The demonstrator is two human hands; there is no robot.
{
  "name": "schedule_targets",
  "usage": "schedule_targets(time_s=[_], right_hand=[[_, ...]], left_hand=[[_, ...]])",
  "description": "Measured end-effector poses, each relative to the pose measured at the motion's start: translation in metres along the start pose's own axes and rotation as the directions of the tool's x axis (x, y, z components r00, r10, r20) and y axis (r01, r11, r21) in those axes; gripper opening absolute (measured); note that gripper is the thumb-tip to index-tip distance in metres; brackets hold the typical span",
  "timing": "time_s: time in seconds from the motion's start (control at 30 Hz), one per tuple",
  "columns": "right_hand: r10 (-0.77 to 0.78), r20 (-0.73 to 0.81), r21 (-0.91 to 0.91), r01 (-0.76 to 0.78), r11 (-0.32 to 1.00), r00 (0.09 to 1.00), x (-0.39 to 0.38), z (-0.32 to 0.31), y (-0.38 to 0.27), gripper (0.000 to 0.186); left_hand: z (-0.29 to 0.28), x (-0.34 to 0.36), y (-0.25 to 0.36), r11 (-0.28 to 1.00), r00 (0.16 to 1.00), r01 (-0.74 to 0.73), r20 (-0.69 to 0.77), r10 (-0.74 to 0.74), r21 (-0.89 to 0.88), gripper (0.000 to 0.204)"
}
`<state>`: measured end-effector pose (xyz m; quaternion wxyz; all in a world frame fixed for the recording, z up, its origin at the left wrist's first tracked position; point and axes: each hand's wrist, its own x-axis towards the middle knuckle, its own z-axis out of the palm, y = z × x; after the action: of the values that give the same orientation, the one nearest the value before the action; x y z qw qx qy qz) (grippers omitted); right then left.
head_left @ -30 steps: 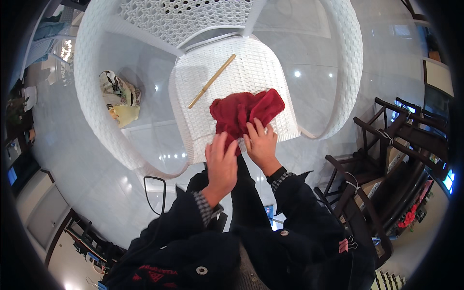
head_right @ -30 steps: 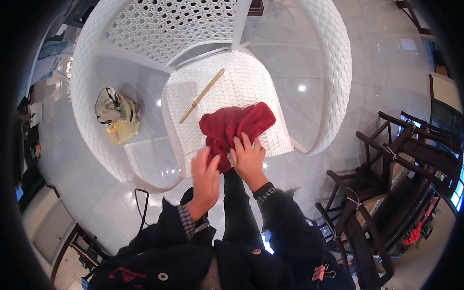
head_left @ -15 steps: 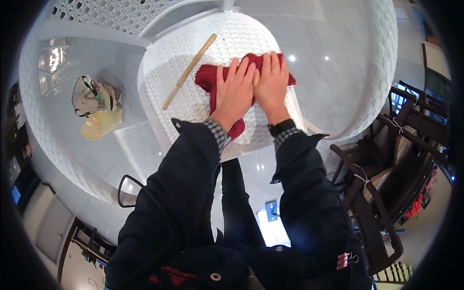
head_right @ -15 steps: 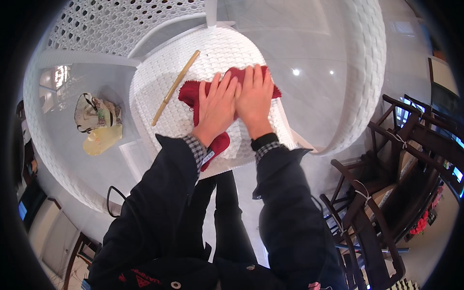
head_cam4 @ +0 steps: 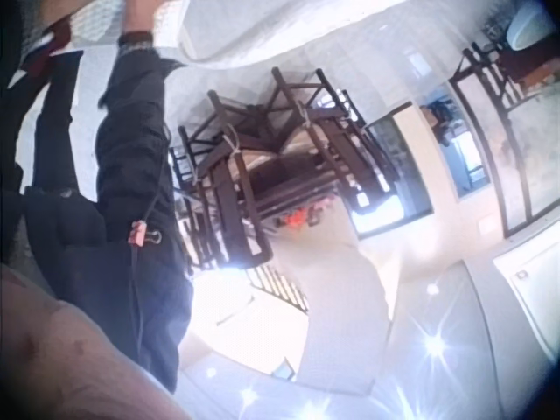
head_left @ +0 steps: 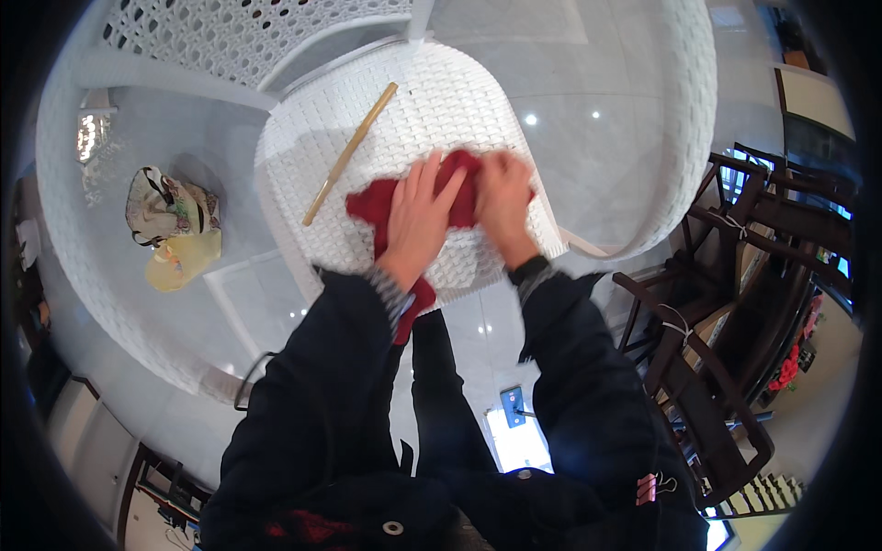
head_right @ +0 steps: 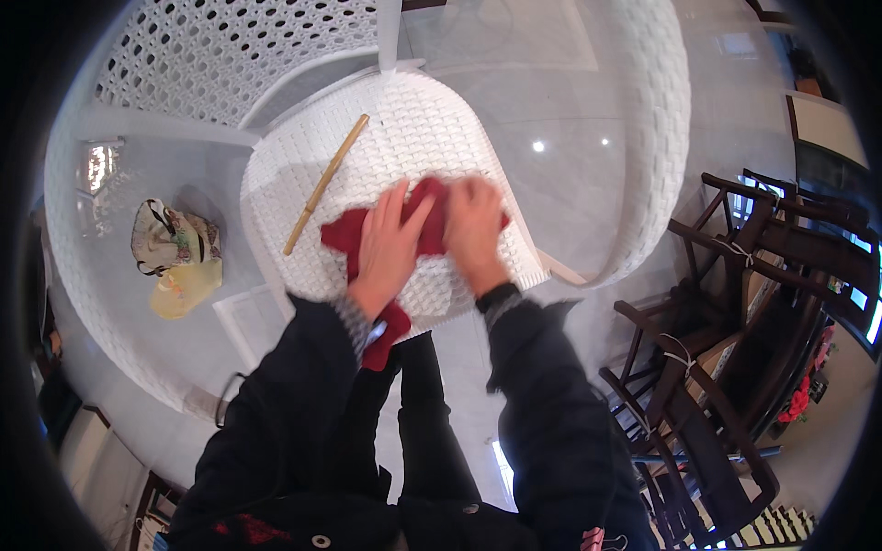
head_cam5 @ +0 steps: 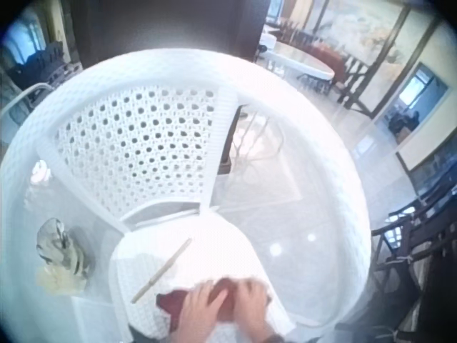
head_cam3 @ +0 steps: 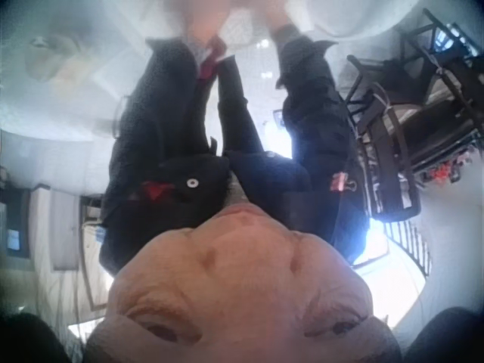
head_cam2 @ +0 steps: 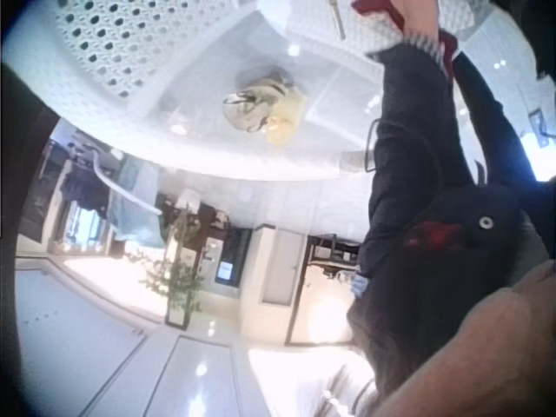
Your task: The person wrings out a red cloth in a bucket of water, then wipes a white plastic chair with the cloth. They use a wooden stick to scrape the chair's surface while continuing to wipe with the cloth.
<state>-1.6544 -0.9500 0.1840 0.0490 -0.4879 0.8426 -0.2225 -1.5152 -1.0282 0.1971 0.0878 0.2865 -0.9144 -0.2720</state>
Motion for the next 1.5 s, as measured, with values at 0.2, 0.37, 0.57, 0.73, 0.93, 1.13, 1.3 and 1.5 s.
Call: schedule_targets(time_s=[0.2,0.37,0.57,0.73,0.93,1.13,1.3,1.5], right_hand=[[0.157,-0.102,0.161,-0.139,0.977,0.982,0.018,0.017,0.050,0.035],[0.002,0.020,0.142,-0.005,0.990,1.000,-0.075,0.014,-0.028,0.042],[-0.260,-0.025,0.300,0.255,0.919,0.965,-0.044,0.011,-0.030,0.026],[0.007,-0.178,-0.001,-0.007,1.000,0.984,0.030,0.017,0.045,0.017],[0.065,-0.138,0.053,-0.059,0.997,0.988,-0.043,0.011,-0.010,0.044],[-0.078,0.095,0.349,0.040,0.936,0.992,-0.123,0.017,-0.094,0.051],[-0.071,0.157,0.170,0.044,0.984,0.985,-0.134,0.021,-0.120,0.048],[-0.058,0.148,0.190,0.030,0.981,0.987,-0.138,0.030,-0.122,0.054]], left_hand=[[0.049,0.053,0.016,0.981,0.991,-0.005,-0.135,-0.022,-0.196,0.036],[0.009,-0.068,0.006,0.999,1.000,0.003,-0.003,-0.003,-0.050,0.033],[-0.021,-0.074,-0.006,0.995,0.993,0.092,-0.070,-0.095,-0.050,0.037],[0.044,0.055,0.011,0.983,0.973,-0.001,-0.229,-0.041,-0.181,0.036],[0.020,-0.012,0.019,0.996,0.998,0.057,-0.010,-0.058,-0.062,0.029],[-0.022,-0.142,-0.013,0.967,0.963,0.247,0.090,-0.252,0.063,0.034],[-0.024,-0.179,-0.018,0.888,0.924,0.342,0.066,-0.378,0.307,0.050],[-0.029,-0.184,-0.001,0.746,0.822,0.499,0.031,-0.569,0.441,0.059]])
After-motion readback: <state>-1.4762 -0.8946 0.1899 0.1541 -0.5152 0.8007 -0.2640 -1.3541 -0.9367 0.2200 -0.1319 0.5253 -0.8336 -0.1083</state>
